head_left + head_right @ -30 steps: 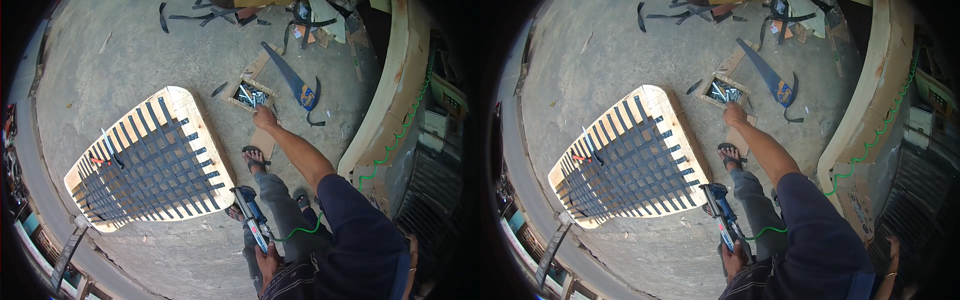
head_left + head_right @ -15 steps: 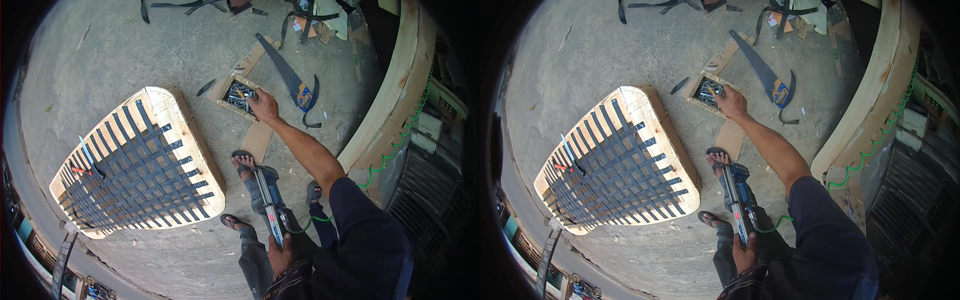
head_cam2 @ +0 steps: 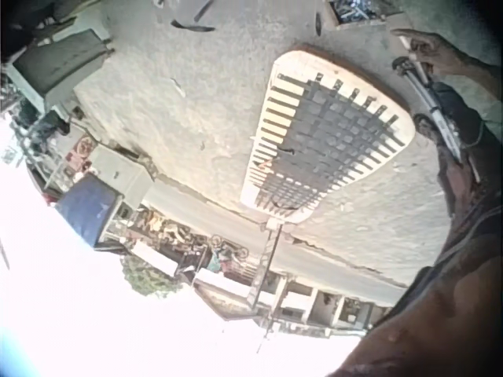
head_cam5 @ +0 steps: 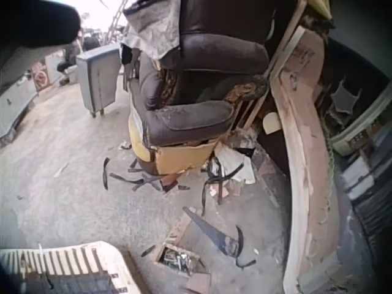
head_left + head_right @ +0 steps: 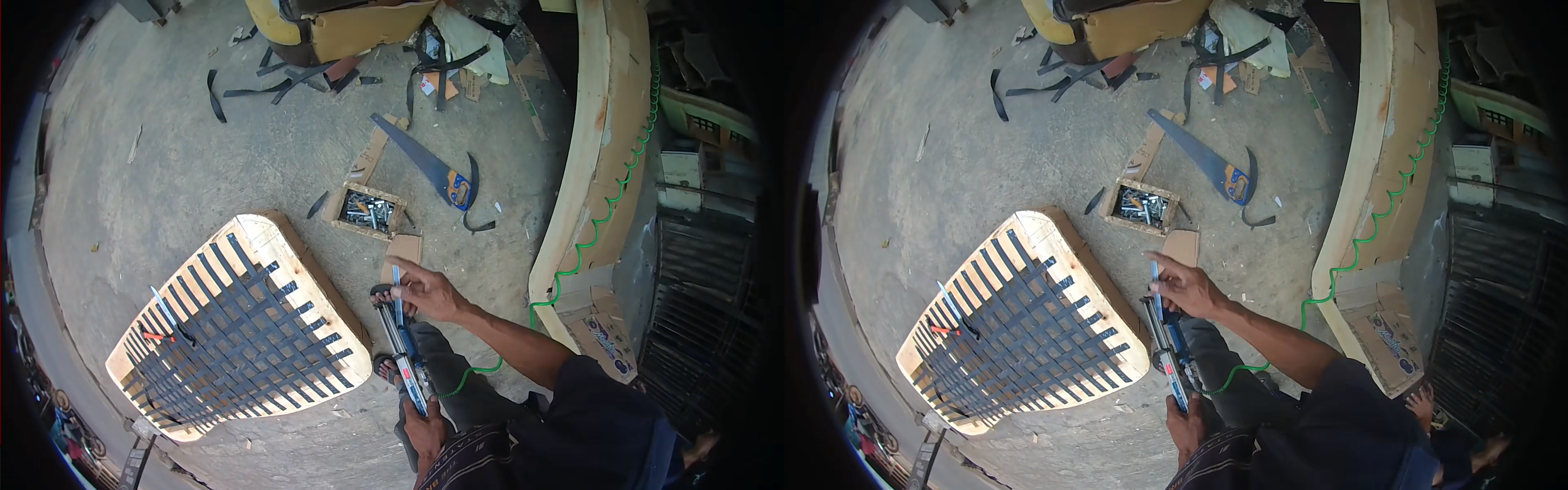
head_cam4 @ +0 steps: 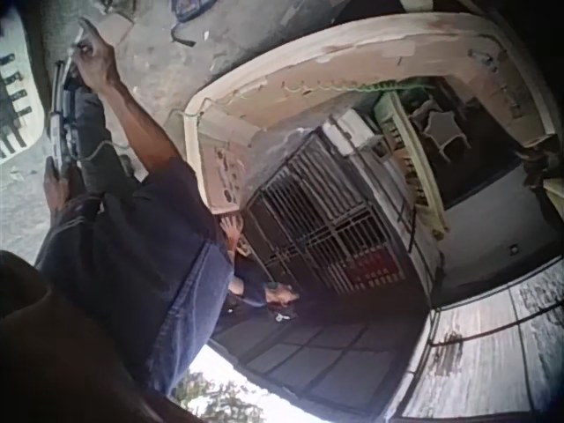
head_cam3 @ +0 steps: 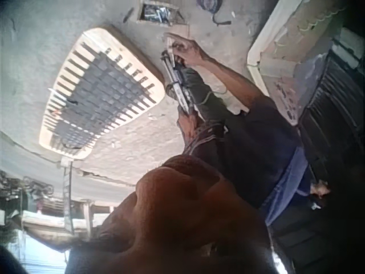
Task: The person attaches webbing to a wooden furniture frame by hand and using a pneumatic stapler, while another person assists with a hammer.
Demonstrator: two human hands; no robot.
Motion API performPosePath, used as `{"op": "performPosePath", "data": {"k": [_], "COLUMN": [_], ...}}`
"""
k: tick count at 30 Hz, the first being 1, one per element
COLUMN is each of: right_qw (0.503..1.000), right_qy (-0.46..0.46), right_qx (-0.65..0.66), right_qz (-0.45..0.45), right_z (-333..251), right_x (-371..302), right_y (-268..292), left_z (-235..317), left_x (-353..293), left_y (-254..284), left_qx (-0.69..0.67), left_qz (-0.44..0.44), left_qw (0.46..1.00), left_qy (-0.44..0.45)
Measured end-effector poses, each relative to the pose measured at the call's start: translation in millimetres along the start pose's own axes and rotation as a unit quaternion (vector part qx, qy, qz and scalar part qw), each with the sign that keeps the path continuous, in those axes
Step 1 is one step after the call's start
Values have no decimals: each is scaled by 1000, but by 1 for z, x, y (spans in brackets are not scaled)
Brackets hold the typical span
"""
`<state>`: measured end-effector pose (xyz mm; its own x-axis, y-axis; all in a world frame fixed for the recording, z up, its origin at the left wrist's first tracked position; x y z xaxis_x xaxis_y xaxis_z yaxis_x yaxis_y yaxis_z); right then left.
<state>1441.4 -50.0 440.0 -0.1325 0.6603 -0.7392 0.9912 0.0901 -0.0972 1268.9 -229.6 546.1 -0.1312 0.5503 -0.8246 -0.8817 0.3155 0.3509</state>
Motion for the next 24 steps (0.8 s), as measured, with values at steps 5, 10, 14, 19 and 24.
{"op": "performPosePath", "data": {"k": [5,10,14,19,24], "right_qw": [976,971,978,970,938], "right_qy": [76,131,153,163,229], "right_qx": [-203,-163,-25,-88,-157], "right_qz": [28,111,139,154,208], "right_z": [-9,-45,-90,-95,-99], "right_x": [-75,-142,-206,-272,-342], "right_y": [-3,-3,-20,-55,-80], "left_z": [30,35,35,10,-6], "left_x": [-38,-74,-112,-171,-236], "left_y": [17,35,56,90,125], "left_qx": [29,63,100,111,154], "left_qz": [-25,-16,-34,-17,-2], "left_qw": [997,984,971,938,901], "left_qy": [-74,-167,-217,-328,-406]}}
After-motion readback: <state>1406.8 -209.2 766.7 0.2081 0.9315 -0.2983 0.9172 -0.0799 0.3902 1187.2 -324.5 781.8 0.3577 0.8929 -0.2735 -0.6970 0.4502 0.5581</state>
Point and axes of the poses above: each hand's wrist, its own x-axis towards the middle knuckle, its own y-axis out of the back of the hand, z = x × y, the point moved 1 cm from there along x, towards the middle knuckle, and after that the axes turned 10 degrees about -y, right-handed, at the moved point
